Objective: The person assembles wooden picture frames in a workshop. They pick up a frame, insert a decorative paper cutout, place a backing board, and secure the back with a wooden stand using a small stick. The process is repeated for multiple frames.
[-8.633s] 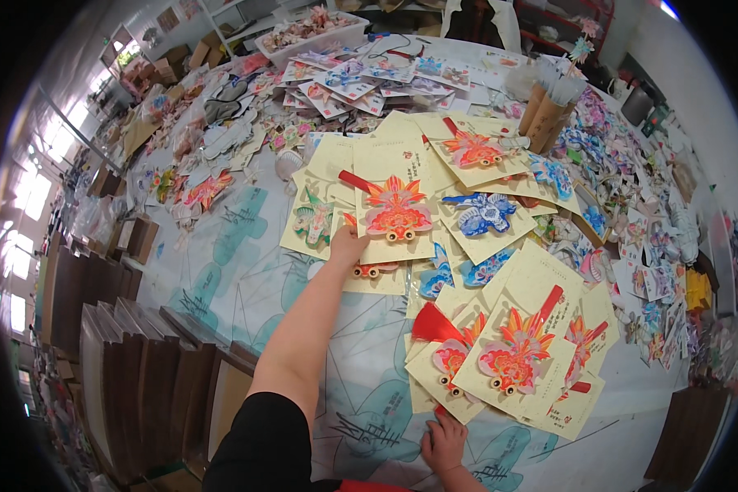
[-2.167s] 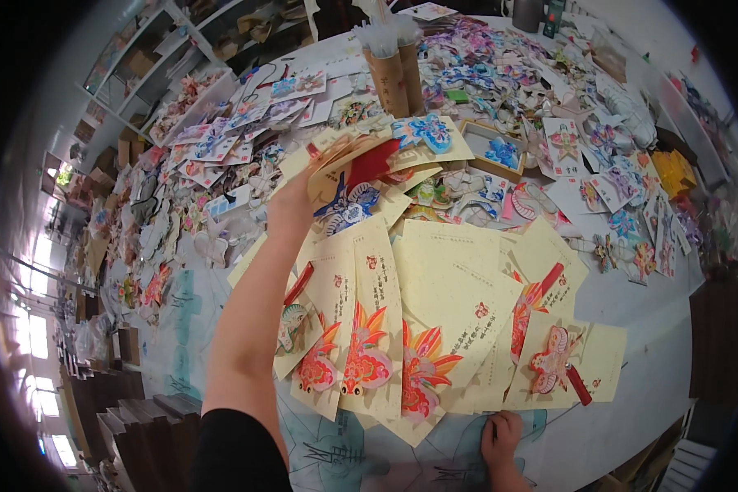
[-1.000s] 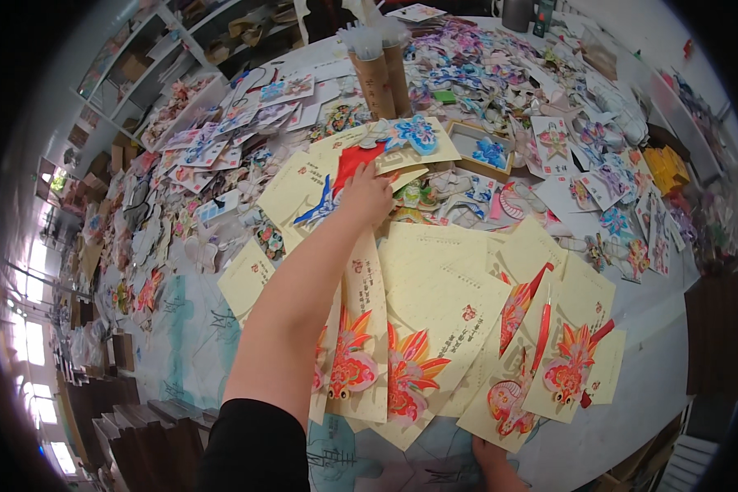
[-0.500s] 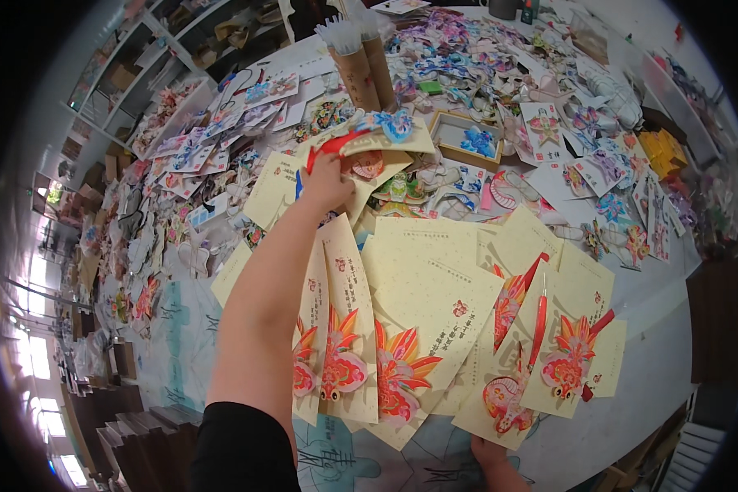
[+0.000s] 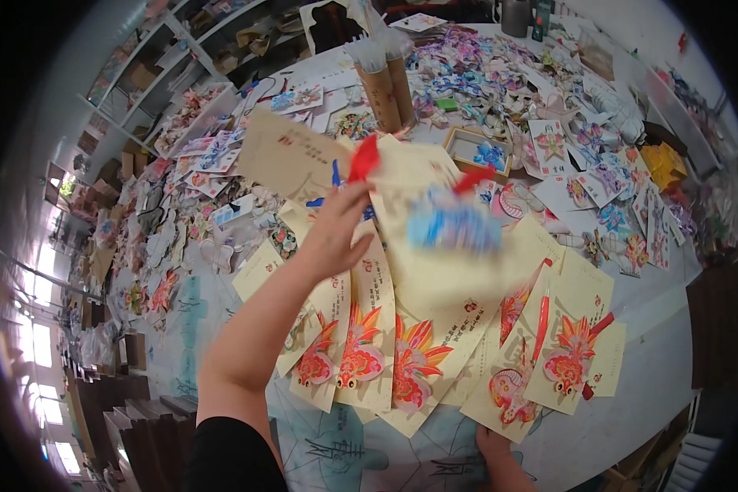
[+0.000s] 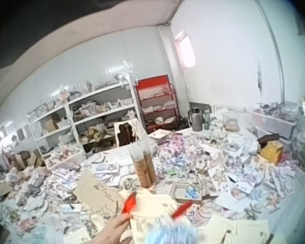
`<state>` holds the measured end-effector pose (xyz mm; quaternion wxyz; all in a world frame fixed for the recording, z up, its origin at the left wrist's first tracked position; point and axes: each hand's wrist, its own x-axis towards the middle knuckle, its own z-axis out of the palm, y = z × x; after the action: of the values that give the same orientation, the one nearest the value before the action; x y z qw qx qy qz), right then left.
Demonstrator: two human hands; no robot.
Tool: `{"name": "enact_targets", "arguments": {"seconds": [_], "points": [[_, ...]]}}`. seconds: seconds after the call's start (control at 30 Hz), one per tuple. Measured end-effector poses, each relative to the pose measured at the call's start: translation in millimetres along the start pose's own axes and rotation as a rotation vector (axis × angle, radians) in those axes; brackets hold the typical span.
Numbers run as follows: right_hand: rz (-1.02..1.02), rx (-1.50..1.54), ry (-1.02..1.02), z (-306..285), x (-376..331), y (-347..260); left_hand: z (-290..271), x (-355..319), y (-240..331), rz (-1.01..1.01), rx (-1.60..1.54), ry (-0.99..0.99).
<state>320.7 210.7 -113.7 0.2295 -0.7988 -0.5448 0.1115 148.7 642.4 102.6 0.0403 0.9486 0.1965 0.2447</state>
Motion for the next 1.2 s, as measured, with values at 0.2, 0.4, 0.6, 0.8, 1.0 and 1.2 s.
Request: {"name": "enact_targets", "arguments": {"seconds": [0.2, 0.4, 0.6, 0.8, 1.0, 1.2], "points": [[-0.036, 0.08, 0.063, 3, 2, 3, 9, -43, 66, 0.017, -0.193, 0.002], [-0.036, 0.109, 0.011, 2, 3, 3, 31, -69, 44, -0.311, -0.412, -0.162], [-0.029, 0.11, -0.044, 1, 3, 2, 97, -56, -38, -0.901, -0.296, -0.012], [0.01, 0.097, -0.092, -3, 3, 0, 113, 0, -60, -1.111, -0.246, -0.286], [-0.021, 0.089, -0.023, -9, 8, -7, 117, 2, -72, -0.8, -0.667, 0.072], [-0.038, 0.064, 0.03, 3, 2, 3, 62, 46, -36, -0.55, -0.851, 0.436]]}}
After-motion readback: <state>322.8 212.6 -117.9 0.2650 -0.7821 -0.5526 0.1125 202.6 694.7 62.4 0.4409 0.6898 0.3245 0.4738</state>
